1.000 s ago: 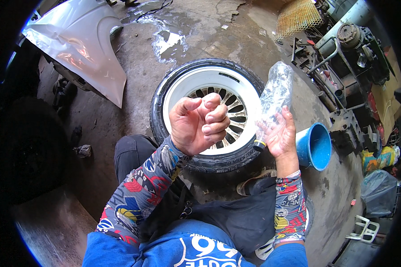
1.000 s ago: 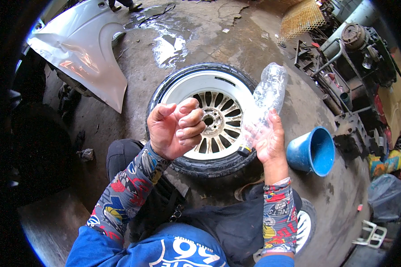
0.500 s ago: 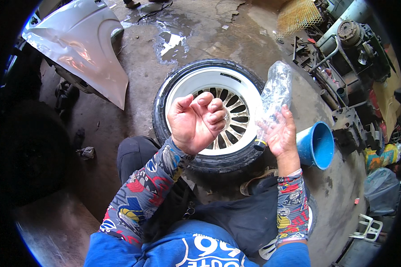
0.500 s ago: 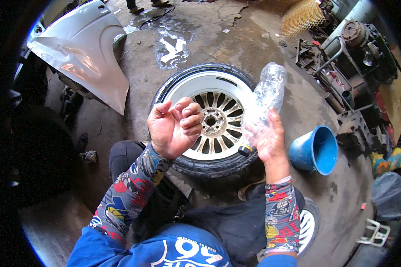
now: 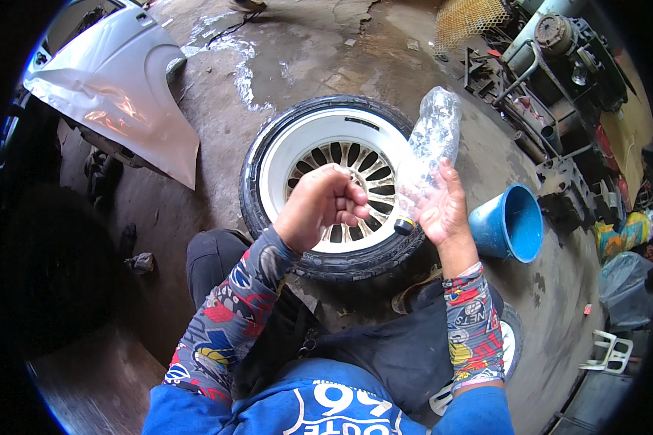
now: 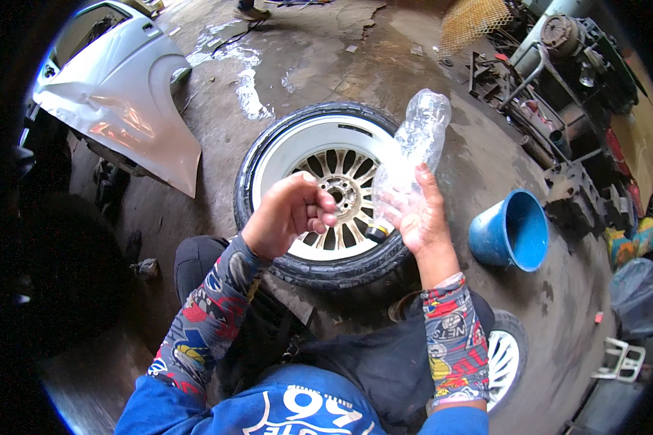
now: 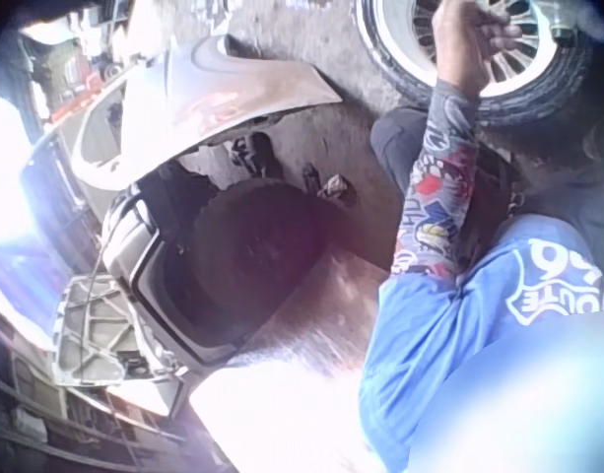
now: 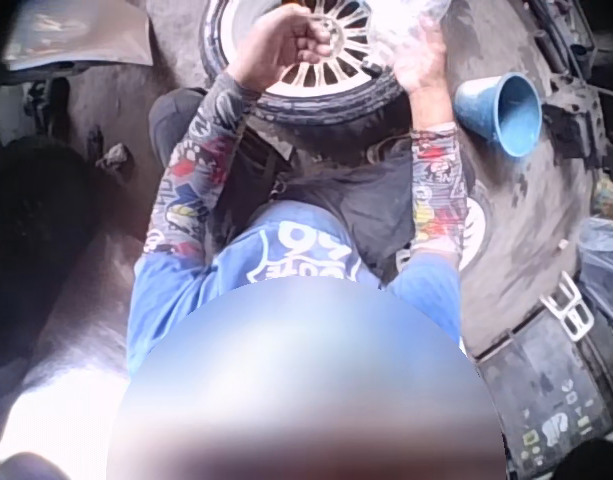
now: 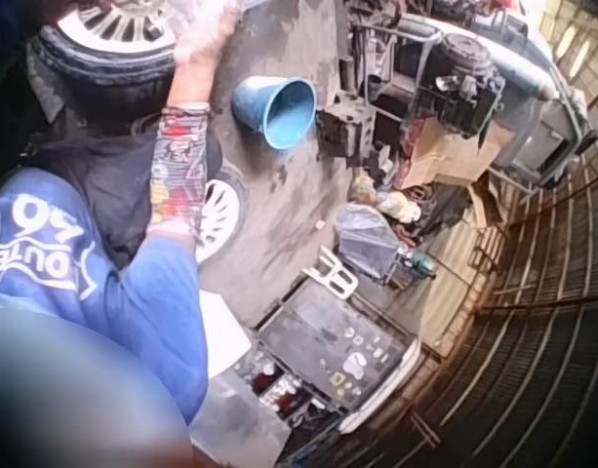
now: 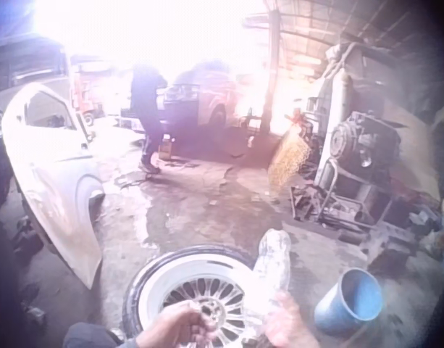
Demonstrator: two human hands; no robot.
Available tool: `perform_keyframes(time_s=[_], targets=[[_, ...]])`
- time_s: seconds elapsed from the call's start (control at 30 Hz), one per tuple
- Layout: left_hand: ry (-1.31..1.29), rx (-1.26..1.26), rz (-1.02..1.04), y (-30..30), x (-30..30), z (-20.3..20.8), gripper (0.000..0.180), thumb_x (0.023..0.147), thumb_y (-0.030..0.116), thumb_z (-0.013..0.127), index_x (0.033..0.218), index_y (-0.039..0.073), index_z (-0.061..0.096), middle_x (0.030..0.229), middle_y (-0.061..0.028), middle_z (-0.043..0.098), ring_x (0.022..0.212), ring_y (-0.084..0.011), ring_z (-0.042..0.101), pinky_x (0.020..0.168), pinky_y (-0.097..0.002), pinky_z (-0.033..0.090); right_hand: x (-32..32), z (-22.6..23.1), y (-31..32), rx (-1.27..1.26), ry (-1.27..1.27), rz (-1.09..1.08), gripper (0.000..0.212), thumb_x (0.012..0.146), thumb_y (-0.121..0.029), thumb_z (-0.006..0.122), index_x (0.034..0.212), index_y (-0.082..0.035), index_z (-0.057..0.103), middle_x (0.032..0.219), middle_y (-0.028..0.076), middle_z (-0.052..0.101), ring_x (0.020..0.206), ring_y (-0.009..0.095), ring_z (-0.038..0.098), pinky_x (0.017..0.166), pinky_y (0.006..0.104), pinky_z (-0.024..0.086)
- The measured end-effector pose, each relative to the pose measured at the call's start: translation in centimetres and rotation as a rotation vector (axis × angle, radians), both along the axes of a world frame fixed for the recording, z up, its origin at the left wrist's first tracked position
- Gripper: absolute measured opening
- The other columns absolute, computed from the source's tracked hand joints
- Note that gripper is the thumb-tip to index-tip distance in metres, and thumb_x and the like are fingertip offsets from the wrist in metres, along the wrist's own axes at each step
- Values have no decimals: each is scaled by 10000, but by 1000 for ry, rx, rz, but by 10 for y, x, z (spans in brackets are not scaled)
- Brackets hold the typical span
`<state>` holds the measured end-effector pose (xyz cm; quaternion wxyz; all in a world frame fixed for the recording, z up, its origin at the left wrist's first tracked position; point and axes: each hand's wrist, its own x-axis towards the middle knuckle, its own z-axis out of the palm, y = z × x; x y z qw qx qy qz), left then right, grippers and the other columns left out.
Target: The person pours water from a plastic bottle onto a car tire and scrubs the rim and tire surface with a black sponge. The person repeatedly wets and scrubs the tire, then places the bottle inside the tire.
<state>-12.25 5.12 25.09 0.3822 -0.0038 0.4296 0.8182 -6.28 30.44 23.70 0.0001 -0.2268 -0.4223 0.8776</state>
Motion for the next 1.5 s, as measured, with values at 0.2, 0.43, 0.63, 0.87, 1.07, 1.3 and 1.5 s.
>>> perform_keyframes(time_s=[0.2, 0.43, 0.63, 0.87, 1.07, 1.3, 1.5], targets=[[359, -524, -326, 39, -25, 8, 821, 904, 507, 762, 1478, 26, 427, 1390, -147, 571, 1249, -239, 571, 992, -396, 492, -19, -3, -17, 83, 151, -72, 913, 865, -512, 780, 1496, -9, 352, 1375, 196, 529, 1299, 369, 536, 1064, 515, 488], [662, -394, -248, 70, -55, -5, 902, 749, 330, 929, 1432, -32, 464, 1299, -155, 630, 1188, -218, 602, 1046, -356, 475, -26, 0, -28, 150, 380, -42, 1057, 836, -317, 873, 1598, -42, 193, 1514, 206, 408, 1432, 299, 401, 1183, 451, 341], [521, 28, -136, 74, -65, 2, 675, 774, 276, 915, 1289, -10, 586, 1197, -84, 672, 1122, -148, 621, 1012, -330, 490, -34, 19, -15, 269, 364, 172, 1035, 884, -418, 813, 1622, -22, 205, 1538, 192, 451, 1421, 282, 447, 1183, 418, 347], [692, -377, -8, 73, -74, 29, 947, 711, 334, 960, 1434, -17, 460, 1314, -131, 623, 1200, -204, 606, 1066, -367, 469, -43, -7, -4, 26, 314, 187, 1028, 892, -747, 613, 1598, -63, 312, 1545, 149, 467, 1411, 260, 466, 1149, 440, 381], [957, -249, 306, 81, -53, 34, 966, 632, 300, 983, 1363, -4, 428, 1276, -150, 547, 1204, -257, 607, 1030, -391, 516, -49, -88, -20, -243, -330, 132, 341, 968, -414, 651, 952, -96, 529, 817, 14, 518, 711, 175, 535, 621, 380, 485], [1199, -367, 350, 87, -24, 43, 945, 673, 424, 958, 1339, -24, 459, 1200, -197, 613, 1125, -348, 669, 953, -436, 538, -60, -82, -21, -45, -97, 164, 439, 979, -607, 558, 1240, -256, 589, 1085, 11, 630, 891, 135, 604, 685, 344, 521], [1242, -330, 355, 84, -20, 42, 889, 702, 400, 943, 1348, 7, 476, 1206, -194, 623, 1129, -362, 666, 960, -434, 529, -57, -76, -28, 107, -83, 107, 423, 983, -600, 551, 1218, -252, 597, 1048, 7, 631, 843, 131, 592, 645, 335, 496]])
